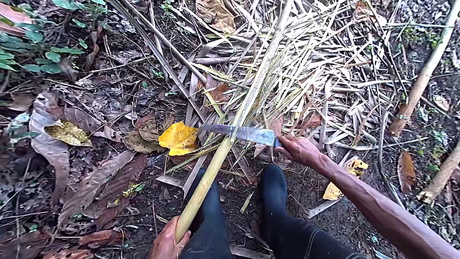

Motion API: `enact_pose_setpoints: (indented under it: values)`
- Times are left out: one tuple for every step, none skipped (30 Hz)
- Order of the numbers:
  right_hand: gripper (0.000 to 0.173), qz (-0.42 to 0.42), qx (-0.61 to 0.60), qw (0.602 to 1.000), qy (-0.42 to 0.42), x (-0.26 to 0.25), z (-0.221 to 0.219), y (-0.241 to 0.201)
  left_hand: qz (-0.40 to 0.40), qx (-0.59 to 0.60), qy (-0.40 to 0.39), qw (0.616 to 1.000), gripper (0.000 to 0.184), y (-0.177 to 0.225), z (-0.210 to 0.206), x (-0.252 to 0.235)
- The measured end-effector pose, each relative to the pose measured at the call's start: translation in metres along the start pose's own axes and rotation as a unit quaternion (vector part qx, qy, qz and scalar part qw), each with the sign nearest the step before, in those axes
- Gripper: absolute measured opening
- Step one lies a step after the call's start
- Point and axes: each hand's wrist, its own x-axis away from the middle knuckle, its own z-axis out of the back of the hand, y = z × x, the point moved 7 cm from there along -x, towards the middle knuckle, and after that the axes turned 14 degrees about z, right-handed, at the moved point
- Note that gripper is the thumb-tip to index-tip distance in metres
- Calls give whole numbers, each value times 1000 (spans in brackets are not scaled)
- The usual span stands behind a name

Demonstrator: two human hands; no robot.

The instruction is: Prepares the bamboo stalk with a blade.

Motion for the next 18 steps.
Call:
enact_pose_setpoints:
  values:
    - [53, -11, -9, 1000, 6, -2, 0, 9, 3, -4, -5, 1000, 51, -1, 1, 0]
    - [51, -44, -19, 998, 37, -3, 5, 28, 4, -7, -9, 1000, 52, -1, 1, 1]
    - [51, -93, -33, 993, 70, -3, 15, 52, 4, -7, -9, 1000, 52, -1, 2, 1]
    - [53, -148, -41, 985, 84, -7, 27, 78, 3, -5, -3, 1000, 53, -1, 3, 2]
    - [56, -190, -43, 977, 87, -11, 38, 97, -7, 0, 19, 1000, 54, 0, 6, 3]
    - [57, -210, -39, 973, 86, -15, 47, 107, -32, 12, 64, 997, 56, 4, 12, 4]
    - [58, -210, -34, 973, 93, -16, 50, 108, -71, 28, 127, 989, 56, 11, 21, 4]
    - [58, -196, -28, 974, 113, -14, 47, 104, -110, 54, 178, 976, 55, 25, 31, 4]
    - [58, -171, -19, 974, 150, -12, 39, 102, -138, 79, 210, 965, 53, 42, 41, 1]
    - [58, -158, -26, 971, 175, -11, 31, 100, -151, 95, 217, 960, 51, 61, 47, -8]
    - [57, -153, -43, 969, 187, -12, 23, 98, -153, 100, 201, 962, 49, 81, 50, -21]
    - [56, -150, -62, 967, 195, -14, 17, 94, -147, 94, 166, 971, 49, 102, 49, -36]
    - [56, -151, -72, 965, 203, -16, 11, 91, -136, 71, 123, 980, 50, 120, 45, -53]
    - [56, -157, -79, 962, 208, -18, 6, 90, -125, 35, 88, 988, 52, 138, 39, -68]
    - [57, -164, -87, 959, 213, -17, 4, 88, -115, -9, 66, 991, 54, 154, 32, -80]
    - [57, -173, -97, 958, 209, -15, 6, 82, -109, -51, 57, 991, 54, 167, 26, -88]
    - [58, -184, -109, 956, 200, -10, 9, 74, -97, -81, 49, 991, 52, 176, 20, -94]
    - [58, -190, -115, 956, 193, -7, 12, 68, -77, -102, 37, 991, 49, 180, 17, -98]
